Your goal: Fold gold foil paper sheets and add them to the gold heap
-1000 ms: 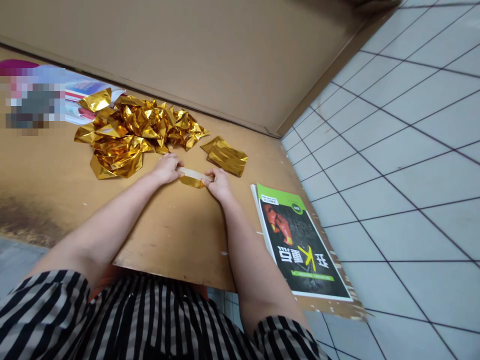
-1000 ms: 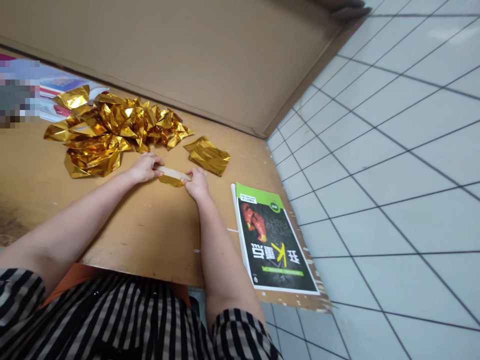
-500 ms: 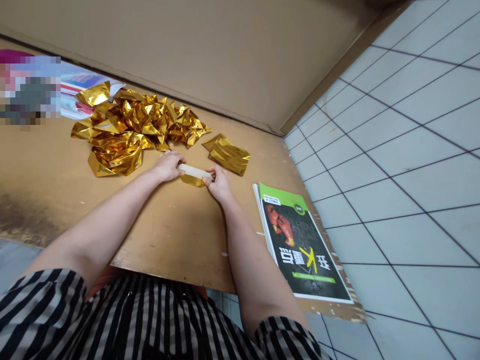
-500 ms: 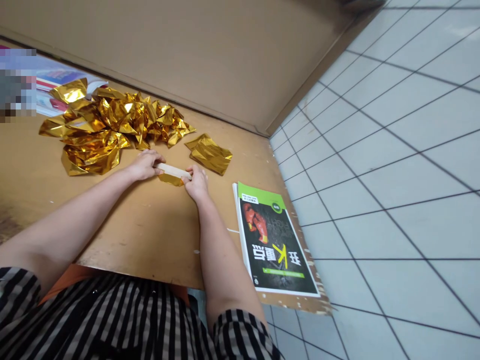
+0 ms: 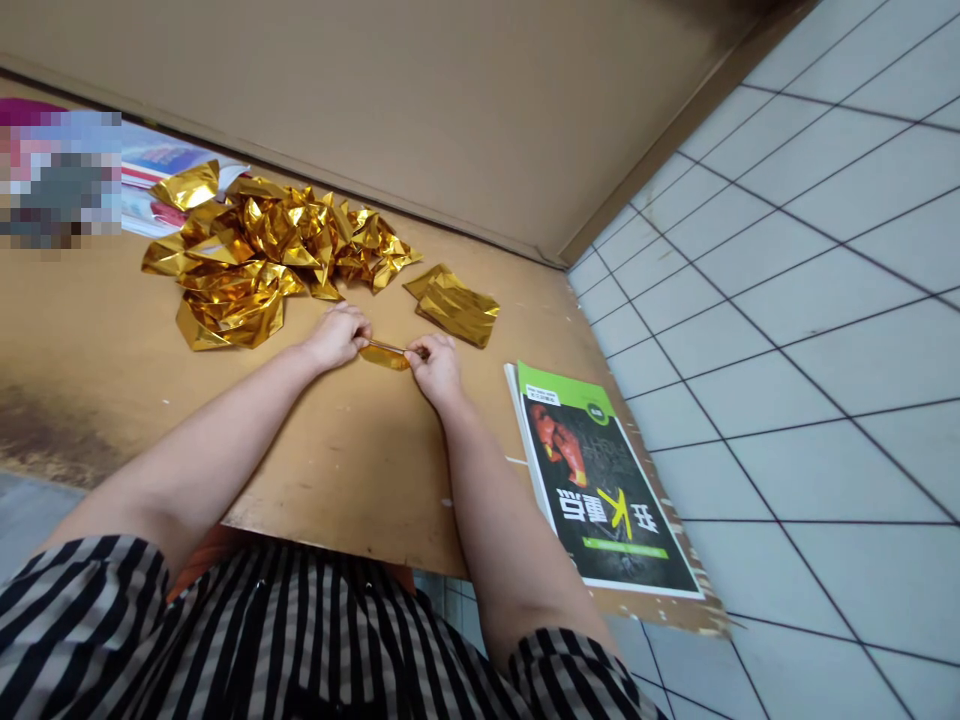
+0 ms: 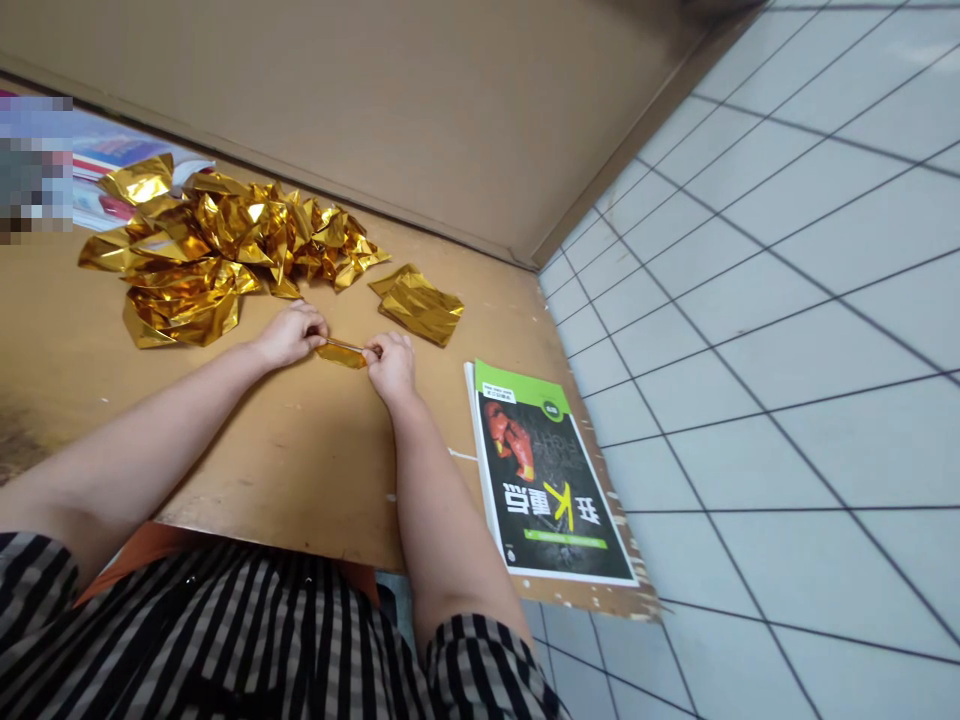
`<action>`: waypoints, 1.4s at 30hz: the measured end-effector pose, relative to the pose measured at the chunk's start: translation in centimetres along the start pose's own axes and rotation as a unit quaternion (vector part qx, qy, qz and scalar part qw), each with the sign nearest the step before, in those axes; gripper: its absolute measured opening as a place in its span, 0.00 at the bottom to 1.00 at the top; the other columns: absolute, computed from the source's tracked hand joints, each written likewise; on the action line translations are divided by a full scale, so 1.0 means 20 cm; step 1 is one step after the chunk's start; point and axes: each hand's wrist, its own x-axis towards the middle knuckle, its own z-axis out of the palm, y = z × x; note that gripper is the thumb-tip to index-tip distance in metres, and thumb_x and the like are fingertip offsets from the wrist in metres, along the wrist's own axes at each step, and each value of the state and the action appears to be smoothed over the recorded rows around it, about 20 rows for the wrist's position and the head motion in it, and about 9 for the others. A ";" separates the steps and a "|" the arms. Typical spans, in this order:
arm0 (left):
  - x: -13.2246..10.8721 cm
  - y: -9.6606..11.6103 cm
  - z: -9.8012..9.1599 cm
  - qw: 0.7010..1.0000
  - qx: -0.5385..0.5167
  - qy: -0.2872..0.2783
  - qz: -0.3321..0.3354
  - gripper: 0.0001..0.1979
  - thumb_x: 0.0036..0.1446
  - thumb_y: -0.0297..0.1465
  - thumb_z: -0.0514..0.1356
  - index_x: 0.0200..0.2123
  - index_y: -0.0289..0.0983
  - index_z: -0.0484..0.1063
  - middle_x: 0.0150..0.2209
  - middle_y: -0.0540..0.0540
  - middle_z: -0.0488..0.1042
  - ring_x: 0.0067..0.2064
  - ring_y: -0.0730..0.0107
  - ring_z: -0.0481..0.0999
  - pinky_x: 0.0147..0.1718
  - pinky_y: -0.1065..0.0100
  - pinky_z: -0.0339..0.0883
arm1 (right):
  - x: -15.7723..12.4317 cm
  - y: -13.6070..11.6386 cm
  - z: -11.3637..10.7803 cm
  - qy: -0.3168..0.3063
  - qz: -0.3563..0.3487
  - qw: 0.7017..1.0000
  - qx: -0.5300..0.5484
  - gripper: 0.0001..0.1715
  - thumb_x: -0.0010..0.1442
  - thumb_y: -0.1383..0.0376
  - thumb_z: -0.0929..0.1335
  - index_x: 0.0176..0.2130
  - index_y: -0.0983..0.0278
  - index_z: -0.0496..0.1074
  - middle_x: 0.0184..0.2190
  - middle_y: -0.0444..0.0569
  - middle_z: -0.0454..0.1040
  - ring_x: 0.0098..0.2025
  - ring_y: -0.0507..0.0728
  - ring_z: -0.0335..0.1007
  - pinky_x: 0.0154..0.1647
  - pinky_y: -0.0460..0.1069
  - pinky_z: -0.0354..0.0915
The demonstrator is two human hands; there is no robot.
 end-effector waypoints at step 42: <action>-0.10 0.20 0.09 0.973 0.089 -0.192 0.089 0.34 0.66 0.48 0.47 0.66 0.32 0.54 0.68 0.34 0.55 0.70 0.53 0.49 0.66 0.56 0.45 | -0.15 -0.21 -0.09 -0.145 -0.055 0.979 -0.130 0.25 0.64 0.69 0.58 0.58 0.66 0.67 0.57 0.58 0.72 0.57 0.61 0.67 0.58 0.57 0.61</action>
